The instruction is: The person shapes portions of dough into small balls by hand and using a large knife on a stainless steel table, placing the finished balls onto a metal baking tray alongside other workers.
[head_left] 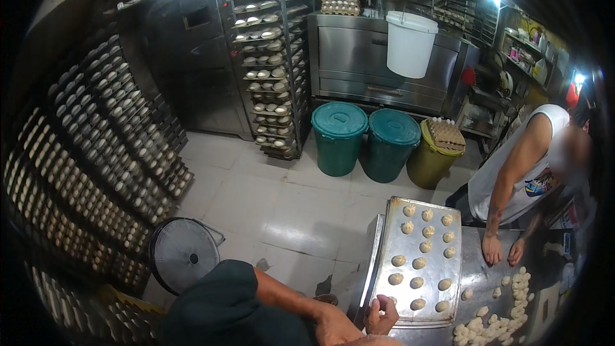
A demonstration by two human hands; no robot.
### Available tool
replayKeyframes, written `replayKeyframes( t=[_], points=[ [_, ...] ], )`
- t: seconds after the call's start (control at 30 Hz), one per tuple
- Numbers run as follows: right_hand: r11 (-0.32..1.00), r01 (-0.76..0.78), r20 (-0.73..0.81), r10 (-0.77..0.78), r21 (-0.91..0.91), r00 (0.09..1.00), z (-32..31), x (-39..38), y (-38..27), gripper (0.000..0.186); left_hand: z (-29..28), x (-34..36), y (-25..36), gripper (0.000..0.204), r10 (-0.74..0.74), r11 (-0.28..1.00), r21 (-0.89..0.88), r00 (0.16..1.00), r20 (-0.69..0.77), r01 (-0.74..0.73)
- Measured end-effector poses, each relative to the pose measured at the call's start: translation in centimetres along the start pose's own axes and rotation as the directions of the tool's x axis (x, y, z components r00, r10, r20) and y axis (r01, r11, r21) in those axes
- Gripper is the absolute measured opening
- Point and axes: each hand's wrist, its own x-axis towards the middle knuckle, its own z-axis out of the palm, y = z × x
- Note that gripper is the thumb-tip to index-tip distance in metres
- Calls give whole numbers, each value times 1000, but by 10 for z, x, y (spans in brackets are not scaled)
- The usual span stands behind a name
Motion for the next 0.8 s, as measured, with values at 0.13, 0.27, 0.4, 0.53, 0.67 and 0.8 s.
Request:
replayKeyframes(
  t=[0.13, 0.27, 0.4, 0.53, 0.67, 0.8],
  points=[
    [990, -141, -26, 141, -15, 990, -13, -24, 24, 18, 18, 0, -3, 59, 16, 1000, -7, 1000, 11, -16],
    [950, -286, 100, 299, -123, 949, -35, -64, 75, 28, 20, -20, -1, 62, 27, 995, -102, 999, 41, -23],
    [797, -468, 254, 577, -381, 776, -67, -83, 58, 46, 25, -65, -16, 64, -52, 936, -347, 998, 27, 58],
    [765, -282, -55, 308, -579, 950, -79, -110, 41, 49, 73, -140, -96, 78, -481, 759, -460, 873, 81, 461],
    [647, -146, -163, 34, -748, 986, -91, -129, 39, 52, 98, -193, -123, 79, -745, 540, -460, 655, 130, 705],
    [501, -138, -14, 244, -854, 970, -92, -104, 7, 52, 119, -180, -181, 81, -707, 419, -719, 697, 124, 554]
  ],
)
